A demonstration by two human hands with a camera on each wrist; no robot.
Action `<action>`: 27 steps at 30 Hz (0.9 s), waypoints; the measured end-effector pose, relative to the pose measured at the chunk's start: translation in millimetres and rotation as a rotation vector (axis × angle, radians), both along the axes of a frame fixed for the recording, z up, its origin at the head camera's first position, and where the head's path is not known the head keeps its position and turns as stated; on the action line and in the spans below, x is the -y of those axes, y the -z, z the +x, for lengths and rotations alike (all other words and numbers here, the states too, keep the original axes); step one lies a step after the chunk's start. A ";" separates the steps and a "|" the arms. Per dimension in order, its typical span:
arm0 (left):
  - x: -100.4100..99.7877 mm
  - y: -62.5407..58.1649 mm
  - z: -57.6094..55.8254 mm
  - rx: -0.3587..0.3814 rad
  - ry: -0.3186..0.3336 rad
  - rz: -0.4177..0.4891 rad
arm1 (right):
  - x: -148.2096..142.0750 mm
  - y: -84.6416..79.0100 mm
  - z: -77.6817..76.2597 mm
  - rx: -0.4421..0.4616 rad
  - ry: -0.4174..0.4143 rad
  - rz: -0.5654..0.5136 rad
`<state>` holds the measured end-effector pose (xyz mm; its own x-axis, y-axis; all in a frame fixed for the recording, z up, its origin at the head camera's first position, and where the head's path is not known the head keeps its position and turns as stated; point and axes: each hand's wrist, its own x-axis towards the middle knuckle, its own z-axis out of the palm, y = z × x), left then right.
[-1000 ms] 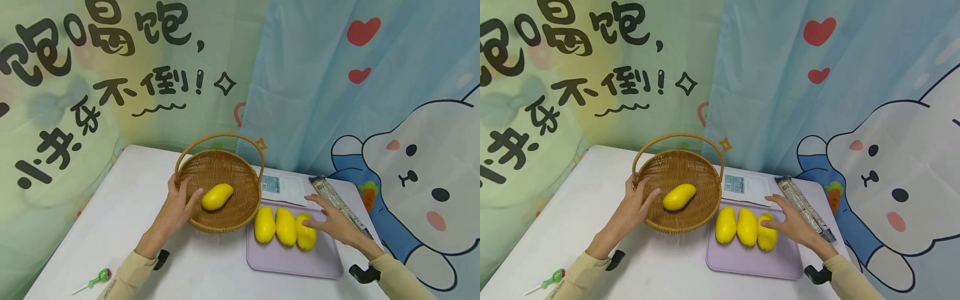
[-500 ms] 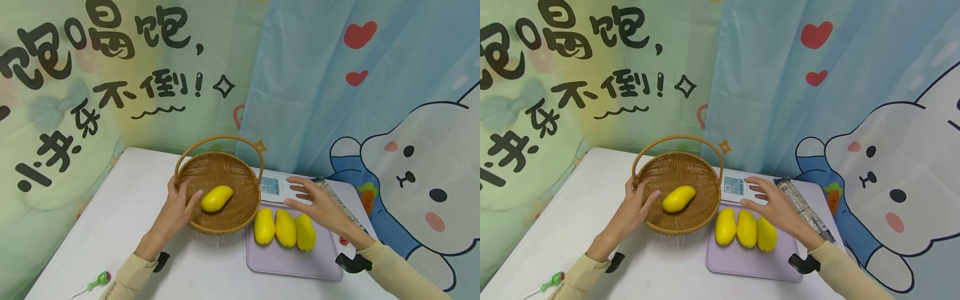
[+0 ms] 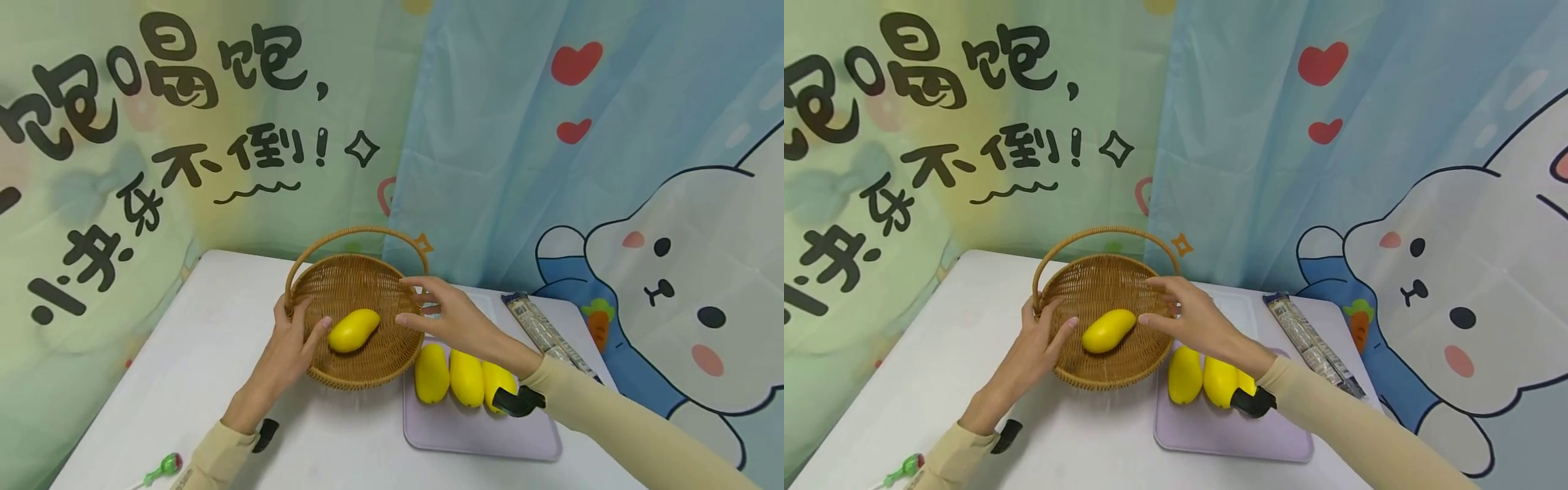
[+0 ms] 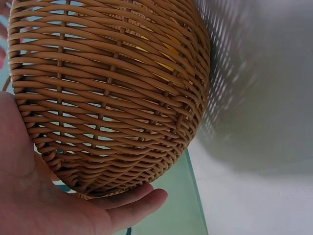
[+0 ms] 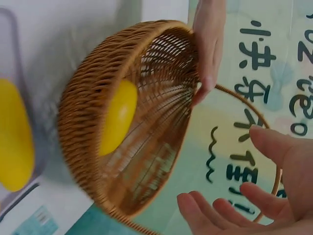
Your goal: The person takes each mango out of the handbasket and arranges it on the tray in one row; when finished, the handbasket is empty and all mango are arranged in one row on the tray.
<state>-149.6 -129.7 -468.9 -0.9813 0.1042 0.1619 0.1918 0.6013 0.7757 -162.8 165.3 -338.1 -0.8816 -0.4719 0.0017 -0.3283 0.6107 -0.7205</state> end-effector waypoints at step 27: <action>-1.7 2.2 -0.5 -0.014 -0.006 -0.010 | 75.0 22.2 -46.2 0.186 -0.015 0.440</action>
